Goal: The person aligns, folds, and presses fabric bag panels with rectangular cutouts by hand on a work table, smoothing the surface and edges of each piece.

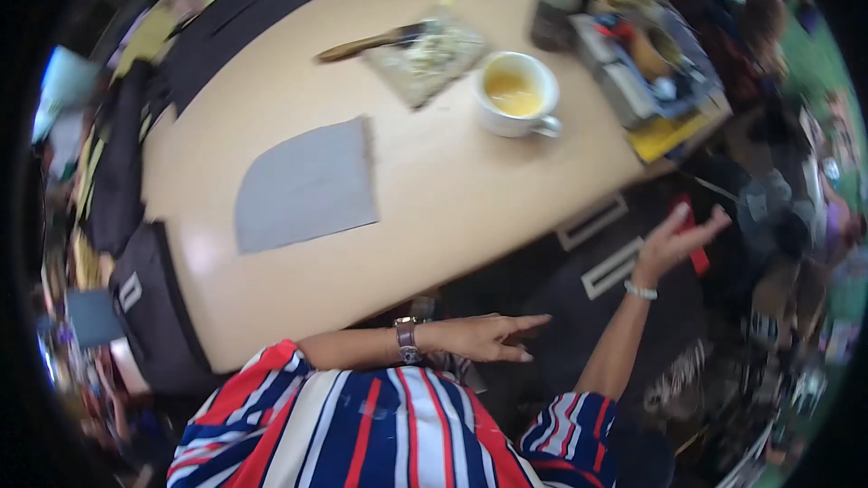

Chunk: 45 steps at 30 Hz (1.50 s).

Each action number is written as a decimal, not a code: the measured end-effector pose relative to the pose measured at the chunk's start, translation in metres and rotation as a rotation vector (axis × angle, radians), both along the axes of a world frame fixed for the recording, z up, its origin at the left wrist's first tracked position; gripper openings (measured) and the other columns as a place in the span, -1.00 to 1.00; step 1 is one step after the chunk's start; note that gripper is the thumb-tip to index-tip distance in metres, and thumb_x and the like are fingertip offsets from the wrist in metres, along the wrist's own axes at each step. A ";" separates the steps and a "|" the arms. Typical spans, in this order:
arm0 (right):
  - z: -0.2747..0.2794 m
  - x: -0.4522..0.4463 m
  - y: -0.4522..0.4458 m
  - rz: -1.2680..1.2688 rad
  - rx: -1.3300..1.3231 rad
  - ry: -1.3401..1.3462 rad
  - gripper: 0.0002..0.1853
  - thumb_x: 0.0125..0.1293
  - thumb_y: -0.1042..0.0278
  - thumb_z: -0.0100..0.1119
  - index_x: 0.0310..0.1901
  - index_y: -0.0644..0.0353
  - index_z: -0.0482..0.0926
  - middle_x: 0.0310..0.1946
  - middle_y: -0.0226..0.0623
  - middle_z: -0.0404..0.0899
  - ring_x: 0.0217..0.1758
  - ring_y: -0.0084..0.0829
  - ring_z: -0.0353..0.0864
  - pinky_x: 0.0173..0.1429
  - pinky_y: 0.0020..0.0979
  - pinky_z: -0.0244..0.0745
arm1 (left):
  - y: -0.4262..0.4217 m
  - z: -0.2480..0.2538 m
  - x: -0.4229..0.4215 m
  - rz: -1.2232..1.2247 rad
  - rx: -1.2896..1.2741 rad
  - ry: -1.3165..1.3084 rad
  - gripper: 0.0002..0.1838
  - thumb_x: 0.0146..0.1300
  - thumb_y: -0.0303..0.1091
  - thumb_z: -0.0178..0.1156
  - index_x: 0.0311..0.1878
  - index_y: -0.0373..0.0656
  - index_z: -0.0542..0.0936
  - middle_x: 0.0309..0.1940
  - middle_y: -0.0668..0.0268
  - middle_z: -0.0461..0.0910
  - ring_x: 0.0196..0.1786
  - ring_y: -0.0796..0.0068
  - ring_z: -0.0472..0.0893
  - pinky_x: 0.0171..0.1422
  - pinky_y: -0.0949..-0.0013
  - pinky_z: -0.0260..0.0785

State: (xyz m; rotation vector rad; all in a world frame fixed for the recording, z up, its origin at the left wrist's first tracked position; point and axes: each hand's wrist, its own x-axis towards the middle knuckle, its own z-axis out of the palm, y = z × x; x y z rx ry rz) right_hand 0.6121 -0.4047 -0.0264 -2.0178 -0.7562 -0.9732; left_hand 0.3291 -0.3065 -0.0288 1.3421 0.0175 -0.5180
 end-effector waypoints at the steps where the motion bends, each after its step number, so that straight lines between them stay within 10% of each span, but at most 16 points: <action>1: 0.013 -0.020 0.017 0.005 -0.017 -0.047 -0.30 0.32 0.46 0.04 0.36 0.44 -0.11 0.30 0.12 0.12 0.39 -0.10 0.11 0.46 -0.18 -0.10 | 0.012 0.013 -0.008 0.066 -0.042 -0.080 -0.24 0.28 -0.26 0.14 0.43 -0.16 -0.03 0.27 -0.08 0.28 0.27 0.14 0.38 0.32 0.27 0.25; 6: 0.046 -0.120 0.102 0.377 0.136 -0.045 -0.31 0.30 0.56 -0.01 0.38 0.37 -0.12 0.29 0.09 0.16 0.37 -0.08 0.15 0.46 -0.13 -0.12 | 0.073 0.068 -0.077 0.578 0.022 -0.279 -0.37 0.24 -0.32 0.20 0.34 -0.20 0.22 0.13 0.09 0.46 0.12 0.32 0.51 0.20 0.27 0.36; 11: 0.060 -0.222 0.163 0.718 0.145 0.174 -0.38 0.28 0.55 0.01 0.34 0.33 0.03 0.26 -0.04 0.25 0.38 -0.15 0.16 0.47 -0.17 -0.12 | 0.107 0.086 -0.184 1.327 1.101 -0.277 -0.52 0.15 -0.37 0.23 0.16 -0.25 0.44 0.00 0.06 0.54 0.08 0.19 0.53 0.13 0.29 0.40; 17: 0.078 -0.330 0.200 1.163 -0.112 0.316 -0.37 0.17 0.57 0.07 0.30 0.36 0.14 0.27 -0.05 0.25 0.37 -0.06 0.16 0.43 -0.12 -0.01 | 0.128 0.090 -0.323 1.693 2.008 0.361 -0.65 0.10 -0.35 0.25 -0.04 -0.26 0.54 -0.05 0.10 0.54 0.04 0.11 0.49 0.12 0.20 0.35; 21: 0.080 -0.385 0.220 1.395 -0.230 0.152 -0.36 0.13 0.57 0.13 0.28 0.35 0.19 0.24 -0.06 0.28 0.37 -0.02 0.17 0.40 -0.07 0.02 | 0.123 0.074 -0.382 1.800 1.761 0.674 -0.60 0.05 -0.28 0.30 -0.05 -0.26 0.55 -0.06 0.14 0.56 0.01 0.14 0.52 0.07 0.21 0.37; 39: 0.080 -0.497 0.257 1.722 -0.474 -0.011 -0.34 0.12 0.49 0.17 0.30 0.24 0.21 0.18 -0.13 0.37 0.28 -0.07 0.30 0.35 -0.01 0.08 | 0.118 0.071 -0.412 2.005 1.529 0.389 -0.79 0.13 -0.40 0.22 -0.23 -0.35 0.63 -0.20 0.11 0.63 -0.15 0.17 0.61 -0.03 0.31 0.42; 45: 0.079 -0.521 0.266 1.841 -0.456 0.055 -0.32 0.11 0.50 0.18 0.30 0.26 0.19 0.11 -0.09 0.42 0.22 -0.09 0.36 0.31 -0.11 0.17 | 0.118 0.061 -0.428 2.293 1.112 0.225 -0.82 0.15 -0.47 0.25 -0.23 -0.40 0.62 -0.34 0.22 0.65 -0.32 0.56 0.58 -0.19 0.51 0.38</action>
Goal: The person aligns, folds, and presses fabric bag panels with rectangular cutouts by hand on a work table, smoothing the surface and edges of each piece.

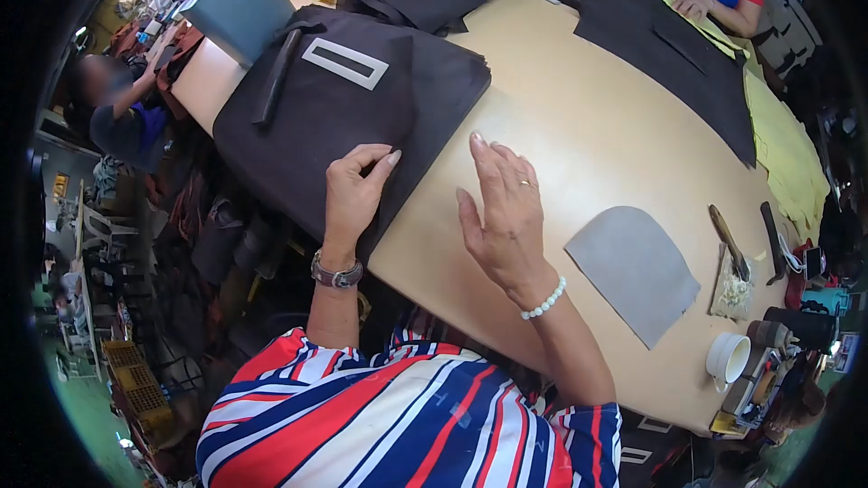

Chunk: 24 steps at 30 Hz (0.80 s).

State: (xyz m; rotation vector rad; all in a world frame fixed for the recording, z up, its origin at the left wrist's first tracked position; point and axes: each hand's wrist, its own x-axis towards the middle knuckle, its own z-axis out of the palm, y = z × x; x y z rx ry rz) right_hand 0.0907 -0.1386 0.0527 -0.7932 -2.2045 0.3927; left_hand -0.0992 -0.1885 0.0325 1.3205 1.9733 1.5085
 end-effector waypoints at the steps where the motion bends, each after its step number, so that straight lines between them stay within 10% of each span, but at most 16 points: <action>1: 0.001 -0.005 0.002 0.021 -0.009 0.023 -0.31 0.10 0.51 0.18 0.31 0.26 0.18 0.09 -0.09 0.44 0.19 -0.10 0.38 0.29 -0.15 0.19 | 0.000 0.000 -0.002 0.005 -0.012 -0.068 -0.82 0.15 -0.47 0.26 -0.24 -0.41 0.62 -0.35 0.25 0.64 -0.32 0.61 0.55 -0.20 0.53 0.37; 6: 0.003 -0.036 0.012 0.082 -0.195 0.170 -0.18 0.12 0.46 0.22 0.37 0.31 -0.02 -0.01 0.01 0.49 -0.01 -0.12 0.53 0.08 -0.28 0.42 | 0.000 0.005 -0.005 0.021 -0.087 -0.331 -0.81 0.13 -0.46 0.29 -0.28 -0.44 0.63 -0.36 0.37 0.61 -0.33 0.75 0.47 -0.25 0.59 0.35; 12: 0.000 -0.100 0.037 -0.054 -0.590 0.346 0.07 0.15 0.23 0.27 0.37 0.37 -0.41 -0.10 0.08 0.55 -0.21 -0.06 0.62 -0.09 -0.27 0.52 | -0.002 0.011 -0.012 -0.185 -0.024 -0.103 -0.81 0.08 -0.40 0.31 -0.31 -0.36 0.64 -0.33 0.15 0.65 -0.35 0.46 0.62 -0.24 0.45 0.40; 19: -0.017 -0.111 0.047 -0.133 -0.484 0.261 -0.16 0.22 0.48 0.00 0.38 0.38 -0.33 -0.25 0.15 0.60 -0.35 0.01 0.63 -0.20 -0.19 0.51 | 0.033 0.020 -0.154 0.392 -0.101 0.876 -0.55 0.15 -0.26 0.21 0.11 -0.20 0.47 -0.02 0.04 0.52 0.02 0.06 0.51 0.14 0.15 0.33; 24: 0.017 -0.132 0.013 -0.035 -0.365 0.154 -0.21 0.24 0.50 0.01 0.38 0.38 -0.23 -0.48 0.15 0.56 -0.56 0.03 0.55 -0.43 -0.11 0.43 | 0.066 -0.009 -0.223 0.367 -0.374 0.693 -0.47 0.15 -0.23 0.20 0.21 -0.14 0.41 0.00 0.01 0.50 0.06 0.02 0.49 0.15 0.12 0.33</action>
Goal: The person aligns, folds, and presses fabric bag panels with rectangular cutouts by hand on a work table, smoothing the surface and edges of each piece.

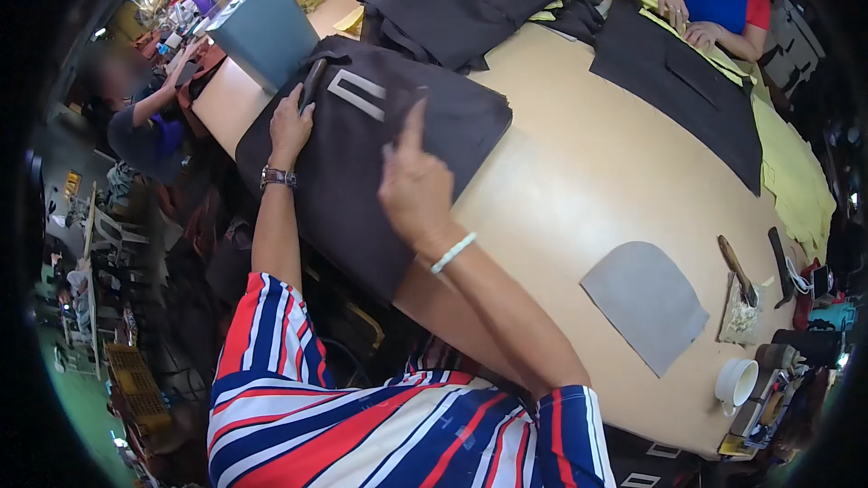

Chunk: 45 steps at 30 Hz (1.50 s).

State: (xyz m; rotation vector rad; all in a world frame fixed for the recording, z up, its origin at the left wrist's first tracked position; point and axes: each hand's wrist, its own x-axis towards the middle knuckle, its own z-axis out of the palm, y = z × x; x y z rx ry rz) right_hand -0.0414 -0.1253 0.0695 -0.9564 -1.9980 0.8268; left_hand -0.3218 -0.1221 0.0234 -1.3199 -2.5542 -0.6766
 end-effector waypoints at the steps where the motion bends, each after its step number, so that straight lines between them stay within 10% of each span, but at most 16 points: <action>1: 0.002 -0.006 -0.012 0.061 0.070 0.043 -0.22 0.24 0.50 0.01 0.39 0.37 -0.22 -0.52 0.14 0.54 -0.59 0.04 0.53 -0.46 -0.10 0.42 | 0.000 0.003 -0.004 -0.003 0.012 -0.011 -0.47 0.15 -0.23 0.19 0.21 -0.14 0.42 -0.02 0.00 0.51 0.06 0.02 0.50 0.14 0.11 0.33; 9: 0.030 0.045 -0.015 0.063 -0.132 0.680 -0.21 0.22 0.64 0.03 0.40 0.37 -0.19 0.34 0.14 0.08 0.22 -0.21 0.42 0.19 -0.45 0.34 | -0.013 0.027 0.003 0.014 0.091 -0.077 -0.55 0.17 -0.28 0.15 0.15 -0.14 0.49 -0.15 0.03 0.57 -0.04 0.03 0.55 0.05 0.09 0.36; 24: -0.031 0.304 -0.053 -0.594 -0.216 0.136 -0.20 0.15 0.55 0.16 0.36 0.47 -0.07 0.41 0.06 -0.07 0.50 -0.25 -0.13 0.50 -0.37 -0.21 | -0.003 0.037 0.048 -0.025 0.043 0.532 -0.64 0.26 -0.18 0.08 0.06 -0.11 0.51 0.02 0.12 0.46 0.13 0.10 0.40 0.13 0.00 0.28; 31: -0.033 0.382 -0.090 -0.819 -0.126 -0.184 -0.14 0.13 0.54 0.21 0.37 0.43 -0.12 0.40 0.13 -0.05 0.47 -0.20 0.00 0.46 -0.32 -0.05 | -0.021 0.039 0.279 -0.759 0.068 0.176 -0.41 0.15 -0.06 0.22 0.08 -0.38 0.44 0.04 -0.05 0.46 0.10 0.03 0.43 0.19 0.15 0.26; 34: -0.026 0.393 -0.105 -0.988 -0.108 -0.291 -0.13 0.19 0.48 0.22 0.39 0.41 -0.15 -0.04 0.05 0.44 -0.05 -0.33 0.48 -0.01 -0.45 0.38 | -0.028 -0.006 0.313 -0.762 -0.073 0.091 -0.27 0.12 0.02 0.24 0.15 -0.44 0.34 0.10 -0.08 0.39 0.18 0.02 0.35 0.21 0.14 0.22; 38: -0.035 0.395 -0.130 -1.150 -0.323 -0.058 -0.14 0.23 0.44 0.20 0.39 0.39 -0.19 -0.53 -0.34 0.34 -0.52 -0.62 0.26 -0.43 -0.57 0.27 | -0.038 -0.028 0.330 -0.593 0.061 0.113 -0.36 0.10 -0.07 0.28 0.07 -0.41 0.40 0.10 -0.08 0.39 0.19 0.02 0.34 0.22 0.12 0.21; 41: -0.038 0.377 -0.138 -1.205 -0.356 0.097 -0.20 0.25 0.53 0.10 0.40 0.37 -0.17 -0.53 -0.40 0.27 -0.50 -0.64 0.20 -0.39 -0.59 0.26 | -0.036 -0.024 0.335 -0.681 0.068 -0.163 -0.55 0.05 -0.20 0.35 -0.13 -0.36 0.48 0.11 -0.07 0.37 0.20 0.01 0.32 0.22 0.13 0.21; 45: -0.058 0.391 -0.123 -1.265 -0.204 0.063 -0.22 0.23 0.61 0.04 0.40 0.34 -0.15 -0.52 -0.38 0.28 -0.47 -0.61 0.22 -0.32 -0.59 0.28 | -0.015 -0.002 0.356 -0.727 -0.091 -0.686 -0.76 0.09 -0.39 0.31 -0.36 -0.28 0.42 -0.48 0.23 0.47 -0.44 0.52 0.44 -0.31 0.38 0.32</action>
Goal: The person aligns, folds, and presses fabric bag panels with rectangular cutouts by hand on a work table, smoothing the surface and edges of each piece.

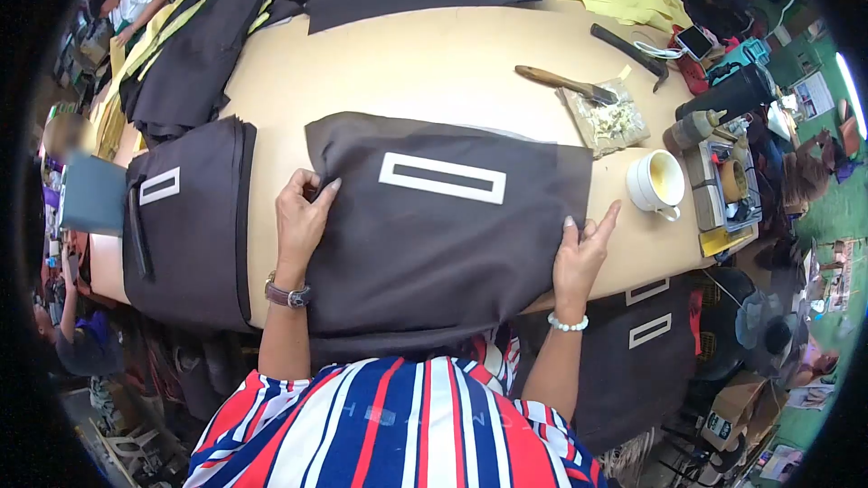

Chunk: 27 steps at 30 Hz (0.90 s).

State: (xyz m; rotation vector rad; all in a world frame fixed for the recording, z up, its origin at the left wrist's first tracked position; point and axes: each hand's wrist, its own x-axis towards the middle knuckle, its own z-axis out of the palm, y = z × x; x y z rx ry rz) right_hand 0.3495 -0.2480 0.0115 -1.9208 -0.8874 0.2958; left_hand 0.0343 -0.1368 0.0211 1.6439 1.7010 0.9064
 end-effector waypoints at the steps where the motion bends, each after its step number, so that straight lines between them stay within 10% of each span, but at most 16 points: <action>1: 0.001 0.007 0.004 -0.011 0.007 -0.042 -0.22 0.22 0.61 0.04 0.40 0.34 -0.15 -0.52 -0.38 0.27 -0.47 -0.61 0.21 -0.32 -0.59 0.27 | 0.006 -0.008 0.008 -0.014 0.085 -0.173 -0.81 0.15 -0.45 0.23 -0.37 -0.28 0.39 -0.65 0.37 0.35 -0.61 0.65 0.26 -0.52 0.46 0.18; 5: -0.006 0.030 0.005 0.046 0.045 -0.078 -0.24 0.22 0.64 0.01 0.41 0.33 -0.12 -0.54 -0.37 0.32 -0.44 -0.53 0.30 -0.28 -0.51 0.32 | 0.005 -0.007 0.039 -0.015 -0.038 -0.366 -0.84 0.21 -0.45 0.14 -0.26 -0.29 0.38 -0.53 0.26 0.47 -0.49 0.54 0.41 -0.38 0.41 0.28; 8: -0.010 0.021 0.013 0.113 0.155 0.101 -0.24 0.22 0.65 0.04 0.40 0.33 -0.10 -0.12 -0.17 0.46 -0.22 -0.49 0.45 -0.10 -0.49 0.39 | -0.003 -0.006 0.051 -0.057 0.141 -0.250 -0.79 0.27 -0.46 0.02 -0.06 -0.33 0.36 -0.32 -0.03 0.60 -0.27 0.17 0.60 -0.13 0.21 0.37; 14: -0.003 -0.002 0.041 0.236 0.150 0.196 -0.21 0.19 0.63 0.11 0.40 0.33 -0.08 0.41 -0.01 0.00 0.02 -0.48 0.45 0.10 -0.47 0.39 | -0.020 -0.016 0.030 -0.016 0.169 -0.228 -0.60 0.30 -0.45 -0.05 0.17 -0.42 0.29 -0.03 -0.12 0.51 0.04 0.04 0.52 0.15 0.23 0.30; 15: -0.018 -0.002 0.048 0.248 0.197 0.046 -0.21 0.18 0.61 0.12 0.40 0.32 -0.06 0.20 0.02 0.35 -0.09 -0.49 0.48 0.00 -0.52 0.42 | -0.024 -0.012 0.022 -0.027 0.103 -0.328 -0.58 0.30 -0.46 -0.06 0.19 -0.45 0.28 0.02 -0.12 0.48 0.10 0.05 0.49 0.20 0.27 0.26; 18: -0.007 -0.005 0.052 0.259 0.090 0.104 -0.23 0.19 0.59 0.11 0.40 0.33 -0.05 -0.46 -0.35 0.46 -0.36 -0.56 0.38 -0.25 -0.59 0.37 | -0.035 0.000 0.010 0.054 0.103 -0.289 -0.60 0.32 -0.47 -0.04 0.18 -0.48 0.29 0.02 -0.05 0.50 0.10 0.13 0.50 0.20 0.27 0.26; 23: 0.019 0.044 0.041 0.338 0.244 0.271 -0.22 0.14 0.75 -0.02 0.40 0.34 -0.08 0.10 -0.03 0.42 0.02 -0.51 0.47 0.11 -0.56 0.39 | -0.045 0.025 0.003 0.075 0.317 -0.383 -0.47 0.26 -0.61 -0.01 0.31 -0.42 0.18 0.26 0.00 0.32 0.30 0.24 0.33 0.36 0.32 0.10; 27: 0.067 0.086 0.039 0.353 0.127 -0.208 -0.25 0.11 0.77 -0.14 0.40 0.32 -0.05 0.25 -0.09 0.26 0.05 -0.55 0.46 0.08 -0.55 0.39 | -0.062 0.072 0.002 -0.212 0.276 -0.410 -0.57 0.24 -0.68 -0.04 0.21 -0.38 0.38 0.15 0.10 0.46 0.22 0.36 0.42 0.30 0.42 0.17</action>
